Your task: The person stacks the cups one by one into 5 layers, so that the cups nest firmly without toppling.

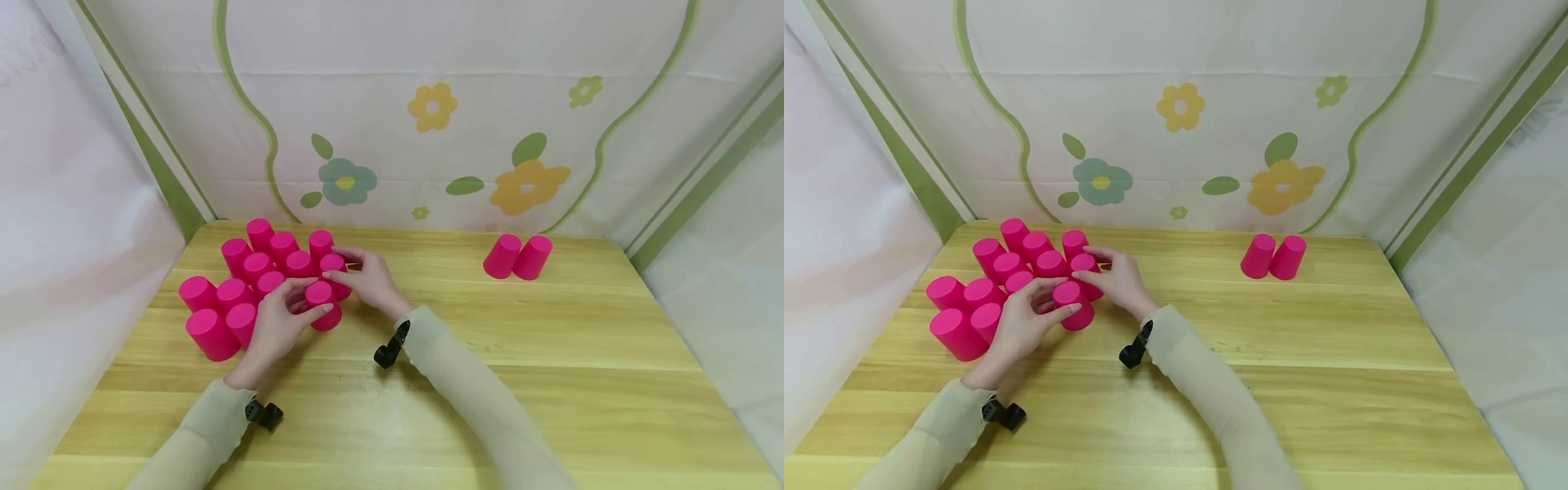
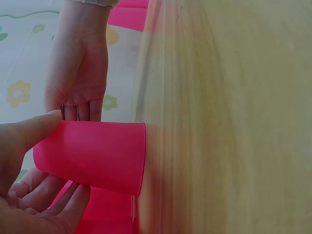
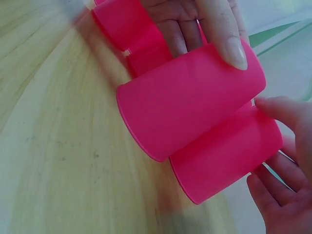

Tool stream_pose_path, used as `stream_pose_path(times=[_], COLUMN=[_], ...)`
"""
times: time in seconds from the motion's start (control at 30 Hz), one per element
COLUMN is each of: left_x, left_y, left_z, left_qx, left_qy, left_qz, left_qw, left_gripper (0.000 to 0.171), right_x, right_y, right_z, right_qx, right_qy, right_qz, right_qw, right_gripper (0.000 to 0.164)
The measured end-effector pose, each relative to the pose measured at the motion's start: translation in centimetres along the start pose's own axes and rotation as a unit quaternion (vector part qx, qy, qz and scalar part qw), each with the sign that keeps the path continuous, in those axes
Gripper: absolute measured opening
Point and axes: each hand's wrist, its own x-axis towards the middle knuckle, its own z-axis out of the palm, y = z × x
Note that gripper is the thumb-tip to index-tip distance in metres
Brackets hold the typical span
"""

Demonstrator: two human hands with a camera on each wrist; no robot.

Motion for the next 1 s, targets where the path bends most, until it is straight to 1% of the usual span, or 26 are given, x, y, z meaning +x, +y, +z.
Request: stream_pose_path(times=[0.1,0.27,0.37,0.47,0.7,0.9,1.0], left_x=[0.0,0.1,0.1,0.2,0.3,0.3,0.3], left_y=[-0.1,-0.1,-0.1,-0.1,-0.2,-0.1,0.0], left_z=[0.0,0.0,-0.1,0.0,0.0,0.0,0.0], left_qx=[0.002,0.001,-0.001,-0.001,0.001,0.005,0.008], left_qy=[-0.002,-0.002,-0.004,-0.007,-0.01,-0.009,-0.009], left_qz=[-0.003,-0.001,-0.001,-0.003,-0.008,-0.01,-0.013], left_qw=[1.0,1.0,1.0,1.0,0.9999,0.9999,0.9998], left_gripper=[0.059,0.059,0.058,0.059,0.059,0.06,0.06], right_x=[0.1,0.2,0.1,0.0,-0.2,-0.7,-1.0], right_y=[-0.2,-0.2,-0.3,-0.2,0.0,0.2,0.3], right_z=[0.0,0.0,-0.2,-0.5,-1.9,-3.4,-4.1], right_qx=[-0.01,-0.025,-0.025,-0.017,-0.007,-0.004,-0.004], right_qy=[0.004,-0.003,-0.002,0.007,0.028,0.028,0.032], right_qz=[0.005,-0.005,-0.003,0.001,-0.006,-0.003,0.0], right_qw=[1.0,1.0,1.0,1.0,1.0,1.0,0.999], right_gripper=[0.051,0.05,0.05,0.05,0.049,0.05,0.047])
